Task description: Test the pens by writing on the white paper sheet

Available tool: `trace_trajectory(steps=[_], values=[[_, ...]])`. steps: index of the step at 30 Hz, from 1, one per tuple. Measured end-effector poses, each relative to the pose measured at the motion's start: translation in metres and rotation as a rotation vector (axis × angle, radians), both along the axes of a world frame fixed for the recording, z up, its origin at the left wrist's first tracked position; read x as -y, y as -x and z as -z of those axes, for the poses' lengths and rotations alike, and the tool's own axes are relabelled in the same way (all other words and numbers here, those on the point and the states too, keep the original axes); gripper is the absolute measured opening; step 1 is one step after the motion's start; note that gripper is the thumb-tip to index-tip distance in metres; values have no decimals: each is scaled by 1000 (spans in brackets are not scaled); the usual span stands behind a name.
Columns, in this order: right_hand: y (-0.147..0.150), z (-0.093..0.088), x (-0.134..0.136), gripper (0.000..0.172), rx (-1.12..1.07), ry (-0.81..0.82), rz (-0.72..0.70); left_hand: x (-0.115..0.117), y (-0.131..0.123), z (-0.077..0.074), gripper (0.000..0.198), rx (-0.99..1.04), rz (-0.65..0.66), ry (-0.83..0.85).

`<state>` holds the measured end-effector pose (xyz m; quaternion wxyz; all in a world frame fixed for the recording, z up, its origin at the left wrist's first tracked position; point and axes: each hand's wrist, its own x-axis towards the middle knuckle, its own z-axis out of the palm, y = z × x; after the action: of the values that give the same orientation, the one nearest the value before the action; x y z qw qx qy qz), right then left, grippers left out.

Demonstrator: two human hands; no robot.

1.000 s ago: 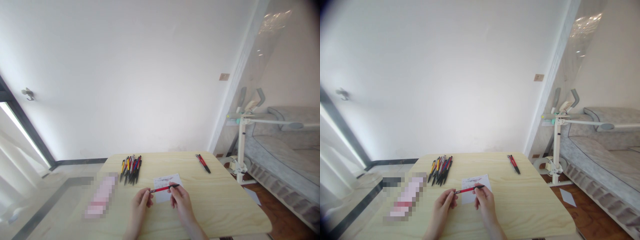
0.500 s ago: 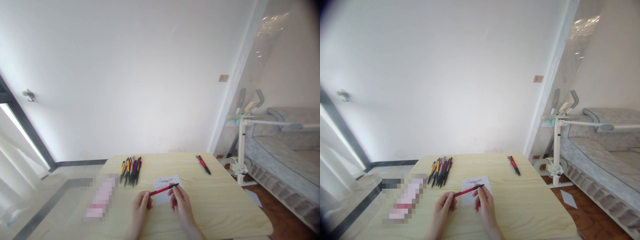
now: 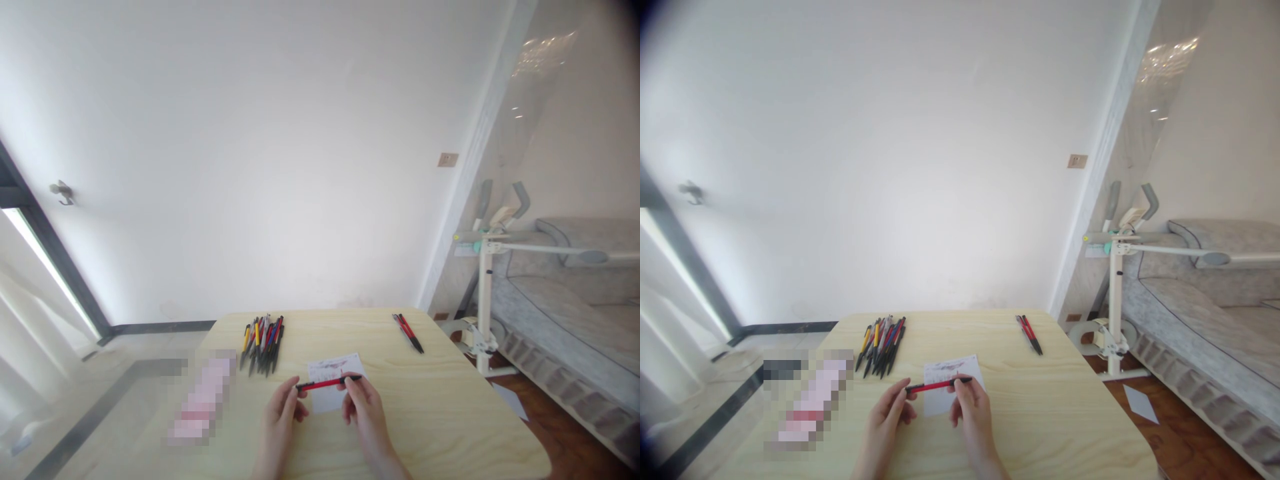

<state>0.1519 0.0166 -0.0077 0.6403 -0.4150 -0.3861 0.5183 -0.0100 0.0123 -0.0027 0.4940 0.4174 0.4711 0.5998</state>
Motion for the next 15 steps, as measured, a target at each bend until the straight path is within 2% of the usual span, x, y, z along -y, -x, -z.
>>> trace_trajectory(steps=[5,15], values=[[-1,0,0,28,-2,15,7,1,-1,-4,34,16,-42,4],[-4,6,-3,26,-59,24,-9,0,3,2,24,-29,35,33]])
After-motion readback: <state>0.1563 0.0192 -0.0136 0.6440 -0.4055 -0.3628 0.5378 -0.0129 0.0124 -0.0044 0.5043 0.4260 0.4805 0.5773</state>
